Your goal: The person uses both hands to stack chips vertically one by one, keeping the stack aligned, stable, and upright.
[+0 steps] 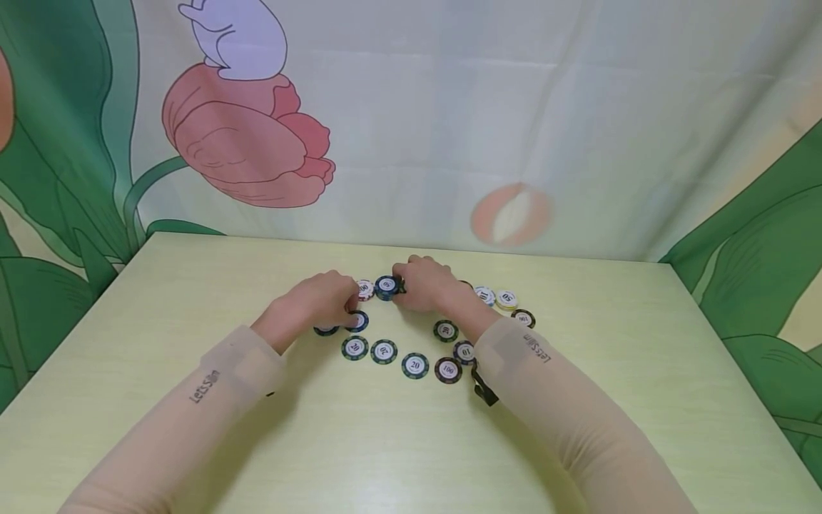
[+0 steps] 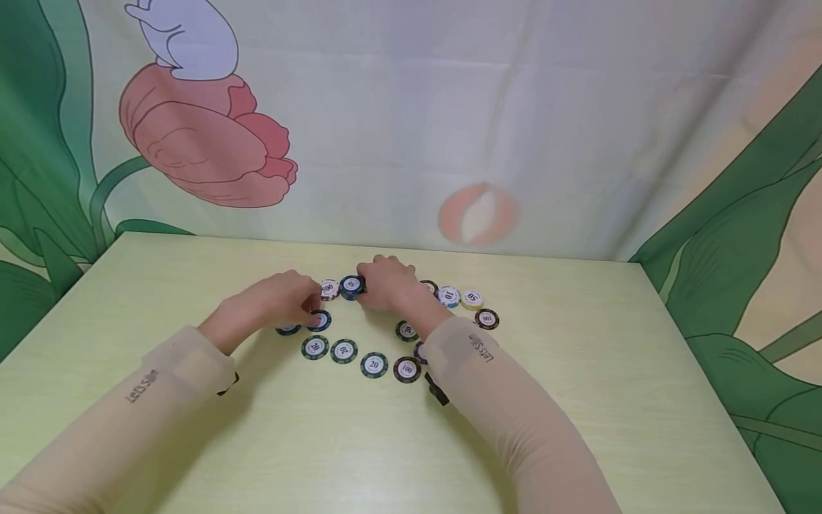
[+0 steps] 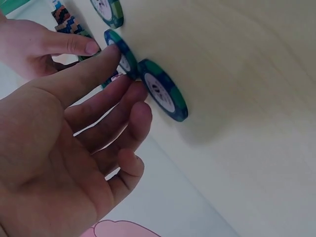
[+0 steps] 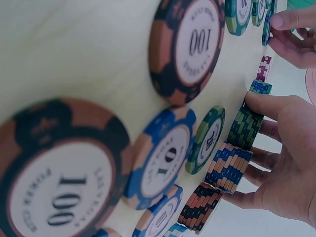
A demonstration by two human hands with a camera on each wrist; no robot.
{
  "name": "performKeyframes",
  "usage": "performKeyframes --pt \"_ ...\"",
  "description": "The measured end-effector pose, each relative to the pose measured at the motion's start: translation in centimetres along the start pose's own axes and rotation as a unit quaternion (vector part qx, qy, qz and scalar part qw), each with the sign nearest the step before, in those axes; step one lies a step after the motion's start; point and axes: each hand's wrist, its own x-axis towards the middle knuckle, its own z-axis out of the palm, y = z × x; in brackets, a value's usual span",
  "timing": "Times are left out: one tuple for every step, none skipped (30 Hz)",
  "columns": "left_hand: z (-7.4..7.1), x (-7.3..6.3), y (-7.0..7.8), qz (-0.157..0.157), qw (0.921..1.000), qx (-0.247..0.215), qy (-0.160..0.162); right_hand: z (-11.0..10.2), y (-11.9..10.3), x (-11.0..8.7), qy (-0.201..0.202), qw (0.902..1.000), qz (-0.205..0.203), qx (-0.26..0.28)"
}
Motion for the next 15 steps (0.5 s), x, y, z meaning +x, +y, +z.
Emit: performKeyframes --pt "0.07 0.07 0.04 0.003 1.0000 0.000 0.002 -0.01 0.01 -0.01 0.000 1.0000 0.001 0.000" --pt "0.15 0.13 0.09 0.007 1.0000 0.001 0.005 0.00 0.01 0.01 0.000 1.0000 0.001 0.001" --pt "0.25 0.20 0.15 0.008 0.9999 0.001 0.009 0.01 0.02 0.03 -0.001 1.0000 0.002 0.001" --pt "0.31 0.24 0.22 0.011 0.9999 0.002 0.012 -0.01 0.00 0.01 -0.001 1.0000 0.002 0.001" --pt "0.35 0.25 0.32 0.012 0.9998 0.003 0.015 -0.02 -0.01 0.00 -0.001 1.0000 0.002 0.000" --pt "0.40 0.28 0.40 0.014 0.9997 0.005 0.018 -0.01 0.00 0.01 -0.001 1.0000 0.002 0.000" --pt "0.42 0.28 0.48 0.015 0.9997 0.006 0.021 -0.02 -0.02 0.00 -0.002 1.0000 0.002 0.000" --pt "0.44 0.28 0.55 0.014 0.9996 0.007 0.022 -0.02 -0.02 0.00 -0.002 1.0000 0.002 -0.001" --pt "0.45 0.28 0.62 0.011 0.9997 0.006 0.023 -0.02 -0.01 -0.02 -0.002 1.0000 0.002 -0.002" --pt "0.45 0.27 0.66 0.009 0.9997 0.005 0.023 -0.02 -0.01 -0.02 -0.002 1.0000 0.002 -0.003" --pt "0.44 0.26 0.71 0.006 0.9997 0.003 0.022 0.00 0.01 0.01 -0.001 1.0000 0.001 -0.003" --pt "0.45 0.25 0.74 0.003 0.9998 0.002 0.021 0.01 0.04 0.03 -0.001 1.0000 0.001 -0.003" --pt "0.43 0.23 0.79 0.000 0.9998 0.000 0.019 0.03 0.05 0.04 -0.001 1.0000 0.001 -0.002" --pt "0.43 0.22 0.83 -0.003 0.9998 0.000 0.017 0.05 0.07 0.07 -0.001 1.0000 0.001 -0.003" --pt "0.44 0.20 0.87 -0.004 0.9999 -0.001 0.015 0.06 0.08 0.08 -0.001 1.0000 0.001 -0.003"
